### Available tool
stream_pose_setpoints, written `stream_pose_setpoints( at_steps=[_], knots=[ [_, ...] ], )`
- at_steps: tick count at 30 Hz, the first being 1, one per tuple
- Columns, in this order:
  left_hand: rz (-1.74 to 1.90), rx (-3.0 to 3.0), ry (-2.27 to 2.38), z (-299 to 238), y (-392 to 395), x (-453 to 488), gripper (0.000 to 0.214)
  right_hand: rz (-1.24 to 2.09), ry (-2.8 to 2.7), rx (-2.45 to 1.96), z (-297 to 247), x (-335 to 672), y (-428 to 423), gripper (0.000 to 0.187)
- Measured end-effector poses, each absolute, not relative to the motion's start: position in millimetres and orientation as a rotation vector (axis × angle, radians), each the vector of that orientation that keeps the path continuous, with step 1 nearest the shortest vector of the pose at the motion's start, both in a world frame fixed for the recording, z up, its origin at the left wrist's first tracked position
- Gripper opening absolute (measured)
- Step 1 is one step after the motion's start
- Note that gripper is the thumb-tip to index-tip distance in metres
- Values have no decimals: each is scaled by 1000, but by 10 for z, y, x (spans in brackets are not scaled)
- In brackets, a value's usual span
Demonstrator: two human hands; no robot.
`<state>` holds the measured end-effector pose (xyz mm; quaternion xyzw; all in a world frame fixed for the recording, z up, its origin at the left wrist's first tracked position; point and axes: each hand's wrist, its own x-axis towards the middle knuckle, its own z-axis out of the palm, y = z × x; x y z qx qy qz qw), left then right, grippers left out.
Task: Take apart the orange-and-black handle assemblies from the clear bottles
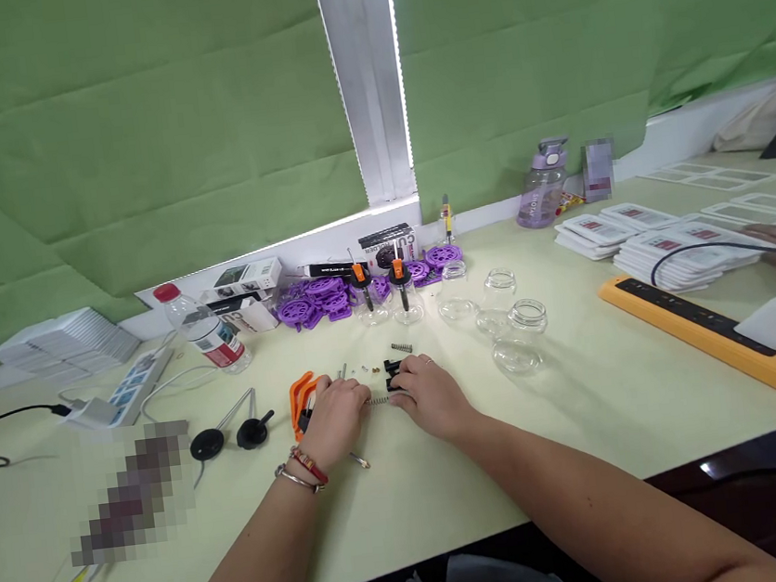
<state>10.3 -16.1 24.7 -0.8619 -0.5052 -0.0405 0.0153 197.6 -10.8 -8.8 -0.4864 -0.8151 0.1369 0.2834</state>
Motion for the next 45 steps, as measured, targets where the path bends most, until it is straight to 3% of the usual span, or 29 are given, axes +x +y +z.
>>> stream_pose_setpoints(
  at_steps=[10,17,26,33,45],
  knots=[
    [-257,-2715,-1572,247,-168,123,22,308,-2308,-1185,-59,1826,-142,21],
    [-459,-2695,-1699,270,-176,107,21,482,-2201,-1257,48,1802,-8,16],
    [-568,-2648,-1740,266,-175,43,25,871,-1966,-1419,76,2030,589,51],
    [-583,-2671,-1691,243,-173,29,23,1019,-1812,-1538,39,1933,844,28],
    [-519,-2695,-1664,239,-201,37,23,1015,-1728,-1525,-141,1893,836,20]
  ],
)
